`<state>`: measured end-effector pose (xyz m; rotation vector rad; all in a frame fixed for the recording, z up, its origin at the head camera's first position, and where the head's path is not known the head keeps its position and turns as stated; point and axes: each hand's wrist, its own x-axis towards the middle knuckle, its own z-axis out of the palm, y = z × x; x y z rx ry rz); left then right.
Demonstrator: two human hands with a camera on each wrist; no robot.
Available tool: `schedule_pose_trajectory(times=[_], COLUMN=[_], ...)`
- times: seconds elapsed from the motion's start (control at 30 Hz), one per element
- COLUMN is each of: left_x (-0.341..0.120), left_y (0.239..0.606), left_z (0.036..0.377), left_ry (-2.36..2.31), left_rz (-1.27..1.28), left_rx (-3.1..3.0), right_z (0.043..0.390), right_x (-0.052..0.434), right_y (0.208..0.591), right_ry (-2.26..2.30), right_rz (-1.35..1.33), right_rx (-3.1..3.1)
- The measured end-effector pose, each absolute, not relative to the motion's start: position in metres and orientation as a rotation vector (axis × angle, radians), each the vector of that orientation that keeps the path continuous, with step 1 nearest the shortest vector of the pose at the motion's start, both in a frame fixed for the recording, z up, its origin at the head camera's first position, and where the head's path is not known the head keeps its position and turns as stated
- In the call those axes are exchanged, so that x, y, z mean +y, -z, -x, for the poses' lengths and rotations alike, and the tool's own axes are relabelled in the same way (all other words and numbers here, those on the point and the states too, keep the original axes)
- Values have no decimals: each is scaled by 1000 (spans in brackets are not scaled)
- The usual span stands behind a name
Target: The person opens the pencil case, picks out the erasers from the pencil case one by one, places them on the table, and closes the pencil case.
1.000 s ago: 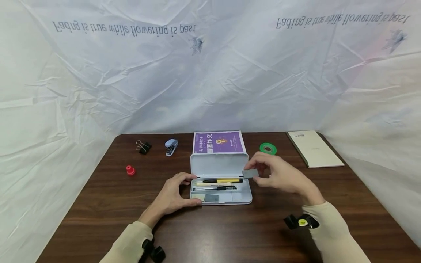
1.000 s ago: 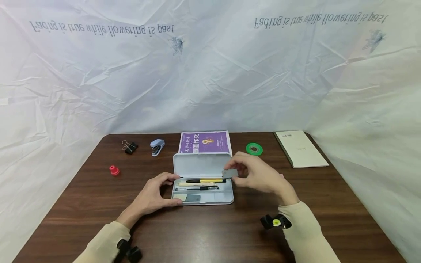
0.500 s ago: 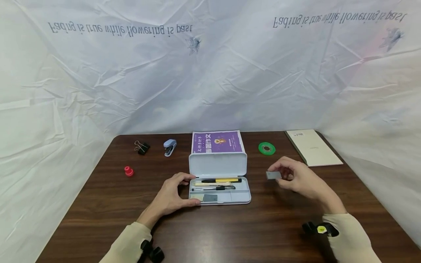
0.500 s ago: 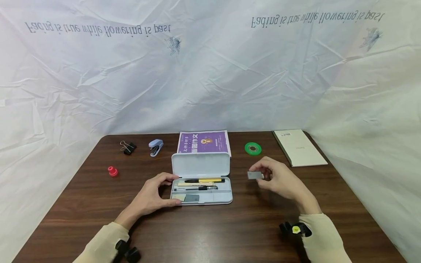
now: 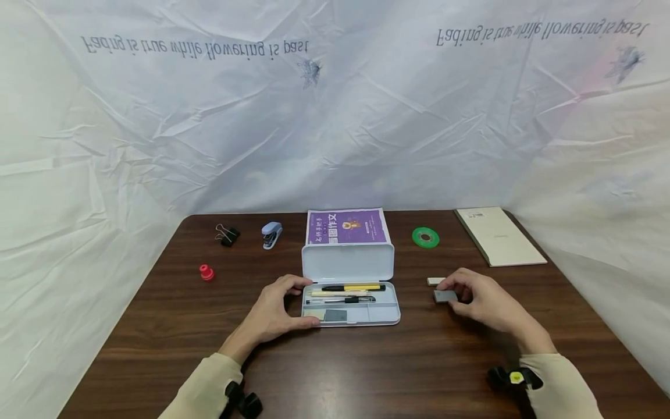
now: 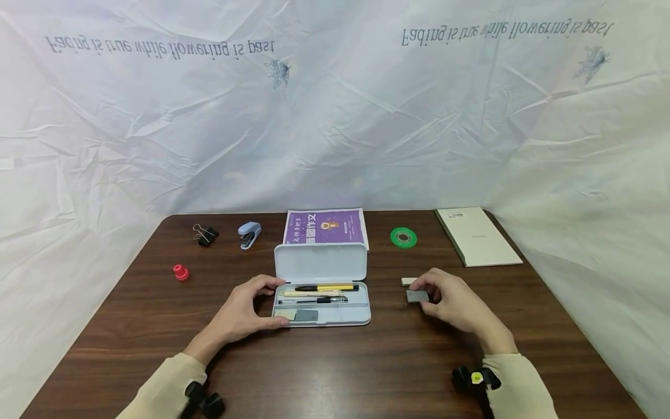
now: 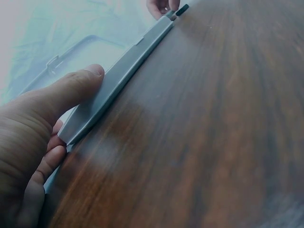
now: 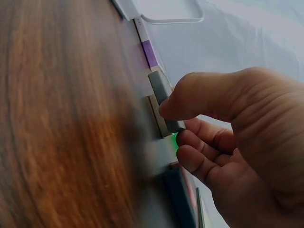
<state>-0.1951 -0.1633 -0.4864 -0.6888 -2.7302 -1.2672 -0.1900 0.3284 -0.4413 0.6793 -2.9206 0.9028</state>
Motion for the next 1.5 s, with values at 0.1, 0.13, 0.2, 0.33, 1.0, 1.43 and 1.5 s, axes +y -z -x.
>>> schedule_pose_trajectory(times=[0.1,0.13,0.2,0.33,1.0,1.43,1.5], left_x=[-163,-162,-162,-163,-163,-164,-164], left_y=[486,486,486,486,487,488,488], left_z=[195,195,195,195,195,195,195], left_ry=[1268,1270,1273,1272,1270,1269,1271], left_rz=[687,687,689,693,700,699,702], left_rx=[-2734,-2734,-2734,-2731,-2721,-2710,-2712], right_z=[190,190,190,190,189,200,202], right_x=[327,327,326,324,317,289,281], right_y=[443,444,444,443,437,411,407], right_ry=[-863,-851,-835,-812,-973,-1360,-1383], right_rz=[-699,-703,-709,-709,-647,-811,-843], right_rx=[-2923,-2924,-2928,-2939,-2780,-2718,-2701])
